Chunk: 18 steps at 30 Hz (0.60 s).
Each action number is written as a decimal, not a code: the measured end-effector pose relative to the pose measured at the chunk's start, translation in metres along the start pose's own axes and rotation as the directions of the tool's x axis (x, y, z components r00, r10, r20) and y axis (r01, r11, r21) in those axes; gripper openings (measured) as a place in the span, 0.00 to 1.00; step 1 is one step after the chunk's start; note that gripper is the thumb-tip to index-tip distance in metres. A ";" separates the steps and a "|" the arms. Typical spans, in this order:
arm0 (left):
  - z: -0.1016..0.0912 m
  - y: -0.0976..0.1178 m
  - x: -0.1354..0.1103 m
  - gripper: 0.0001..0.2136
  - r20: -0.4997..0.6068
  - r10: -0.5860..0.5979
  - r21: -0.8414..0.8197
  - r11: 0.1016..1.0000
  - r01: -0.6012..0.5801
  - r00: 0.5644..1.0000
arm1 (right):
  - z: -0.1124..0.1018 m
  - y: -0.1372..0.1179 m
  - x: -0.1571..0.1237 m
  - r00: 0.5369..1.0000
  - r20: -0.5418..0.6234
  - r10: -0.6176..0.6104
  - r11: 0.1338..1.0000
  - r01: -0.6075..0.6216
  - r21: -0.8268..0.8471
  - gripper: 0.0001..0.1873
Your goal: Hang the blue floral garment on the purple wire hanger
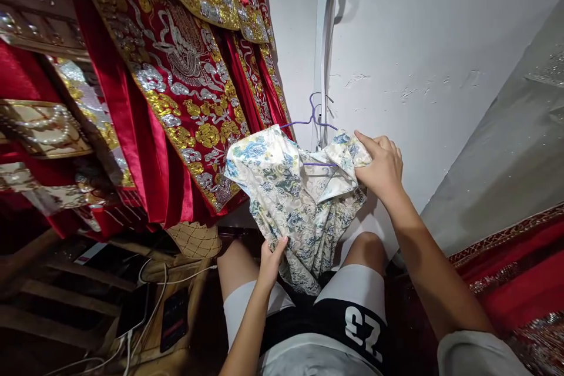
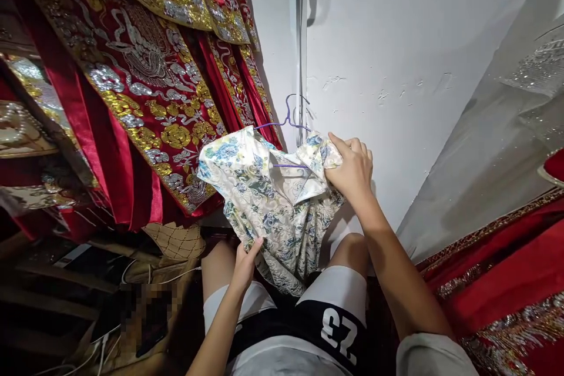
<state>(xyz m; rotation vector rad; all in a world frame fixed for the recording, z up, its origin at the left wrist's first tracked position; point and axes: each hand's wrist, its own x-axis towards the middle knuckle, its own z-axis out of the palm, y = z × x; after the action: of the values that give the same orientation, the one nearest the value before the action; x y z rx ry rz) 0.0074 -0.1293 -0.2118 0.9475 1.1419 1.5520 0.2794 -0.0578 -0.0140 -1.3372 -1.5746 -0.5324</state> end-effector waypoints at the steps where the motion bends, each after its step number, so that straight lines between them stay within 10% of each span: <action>1: 0.000 -0.002 -0.002 0.25 -0.013 -0.001 0.015 1.000 0.001 1.000 | -0.001 0.001 -0.004 1.000 -0.003 0.021 1.000 -0.021 -0.001 0.32; 10: 0.004 -0.042 -0.014 0.23 -0.145 -0.096 0.072 0.992 0.107 0.985 | 0.007 -0.018 -0.107 0.980 -0.017 0.200 0.972 -0.196 0.131 0.33; 13: 0.007 -0.051 -0.014 0.22 -0.176 -0.144 0.077 0.984 0.160 0.974 | 0.027 -0.046 -0.166 0.838 -0.199 0.508 0.840 -0.431 0.331 0.27; 18: 0.011 -0.053 -0.017 0.19 -0.147 -0.142 0.062 0.986 0.153 0.979 | 0.065 -0.073 -0.216 0.746 0.521 0.415 0.543 -0.663 0.515 0.24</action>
<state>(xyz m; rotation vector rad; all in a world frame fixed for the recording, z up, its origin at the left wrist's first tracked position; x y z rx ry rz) 0.0351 -0.1375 -0.2607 0.7903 1.3462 1.4841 0.1727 -0.1346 -0.2106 -1.2614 -1.2823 0.6803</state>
